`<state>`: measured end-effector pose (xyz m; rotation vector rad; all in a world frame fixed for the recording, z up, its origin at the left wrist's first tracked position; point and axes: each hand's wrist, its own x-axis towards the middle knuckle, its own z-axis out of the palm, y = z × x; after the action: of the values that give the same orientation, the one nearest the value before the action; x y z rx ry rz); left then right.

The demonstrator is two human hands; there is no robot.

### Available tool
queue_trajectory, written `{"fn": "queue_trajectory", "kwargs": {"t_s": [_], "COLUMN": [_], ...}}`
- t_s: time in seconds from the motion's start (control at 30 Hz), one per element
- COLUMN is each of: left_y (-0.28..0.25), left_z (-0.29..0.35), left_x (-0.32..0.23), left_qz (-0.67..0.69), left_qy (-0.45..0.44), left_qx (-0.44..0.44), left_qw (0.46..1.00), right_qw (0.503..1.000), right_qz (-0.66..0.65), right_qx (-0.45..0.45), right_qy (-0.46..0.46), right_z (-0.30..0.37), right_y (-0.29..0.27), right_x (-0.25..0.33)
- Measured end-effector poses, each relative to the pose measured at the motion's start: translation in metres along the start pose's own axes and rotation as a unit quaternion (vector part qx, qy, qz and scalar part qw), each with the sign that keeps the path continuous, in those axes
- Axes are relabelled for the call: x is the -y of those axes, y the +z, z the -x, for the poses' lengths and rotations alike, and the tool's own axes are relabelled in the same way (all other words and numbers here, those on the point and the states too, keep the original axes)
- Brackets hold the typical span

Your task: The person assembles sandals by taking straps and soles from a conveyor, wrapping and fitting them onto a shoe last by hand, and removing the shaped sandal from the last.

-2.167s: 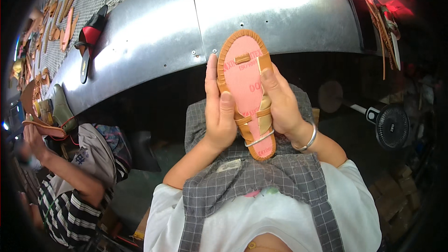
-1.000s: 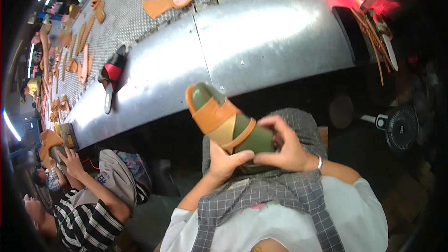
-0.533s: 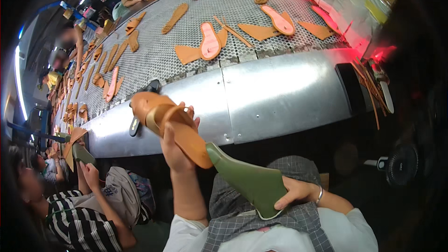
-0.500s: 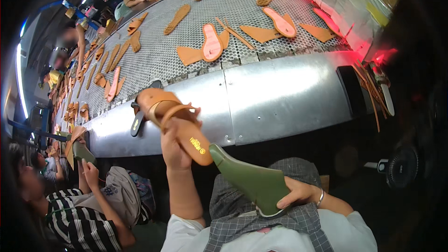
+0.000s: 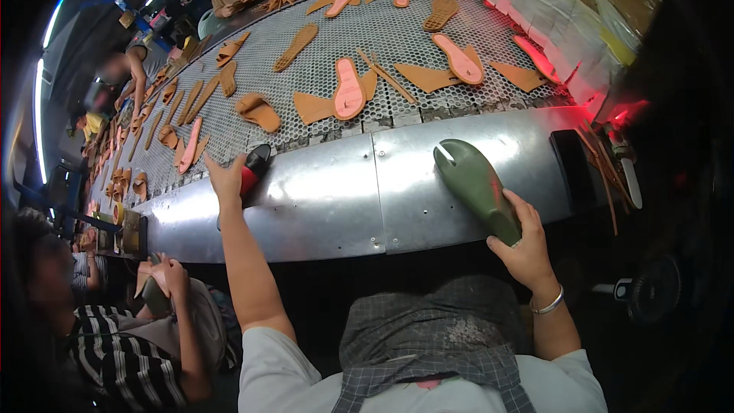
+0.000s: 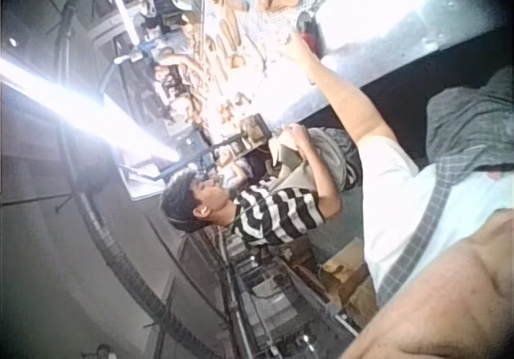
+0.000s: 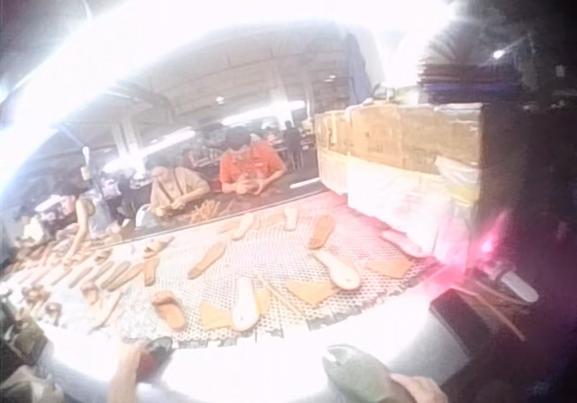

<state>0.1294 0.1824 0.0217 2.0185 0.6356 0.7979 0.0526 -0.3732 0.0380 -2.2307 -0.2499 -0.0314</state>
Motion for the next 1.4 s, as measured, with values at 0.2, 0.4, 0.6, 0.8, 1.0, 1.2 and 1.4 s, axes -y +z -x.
{"fn": "queue_trajectory", "kwargs": {"t_s": [0.2,0.4,0.6,0.8,1.0,1.2,1.4], "left_y": [-0.035,-0.044,-0.011,0.080,0.237,0.307,0.276], "left_z": [0.057,0.147,0.190,0.169,0.143,0.144,0.131], "left_x": [0.029,-0.010,-0.032,-0.123,-0.146,-0.109,-0.132], "left_qz": [-0.316,-0.397,-0.481,-0.211,-0.102,-0.145,0.039], "left_qy": [0.065,0.029,0.116,0.345,0.326,0.302,0.290], "left_qx": [0.075,0.065,-0.034,0.004,0.220,0.207,0.108], "left_qw": [0.943,0.915,0.868,0.915,0.914,0.919,0.950], "right_qw": [0.999,0.996,0.995,0.991,0.975,0.956,0.858], "right_qz": [-0.048,-0.082,-0.039,0.059,0.222,0.030,-0.109], "right_qx": [-0.001,-0.003,0.027,-0.011,0.010,-0.221,-0.355], "right_qy": [-0.002,-0.021,-0.084,-0.122,0.018,-0.190,-0.354], "right_z": [-0.010,-0.009,-0.027,-0.141,-0.266,-0.289,-0.258], "right_y": [-0.007,-0.005,0.001,0.007,0.046,0.051,0.004], "right_x": [-0.021,-0.022,-0.009,-0.038,-0.076,-0.093,-0.042]}}
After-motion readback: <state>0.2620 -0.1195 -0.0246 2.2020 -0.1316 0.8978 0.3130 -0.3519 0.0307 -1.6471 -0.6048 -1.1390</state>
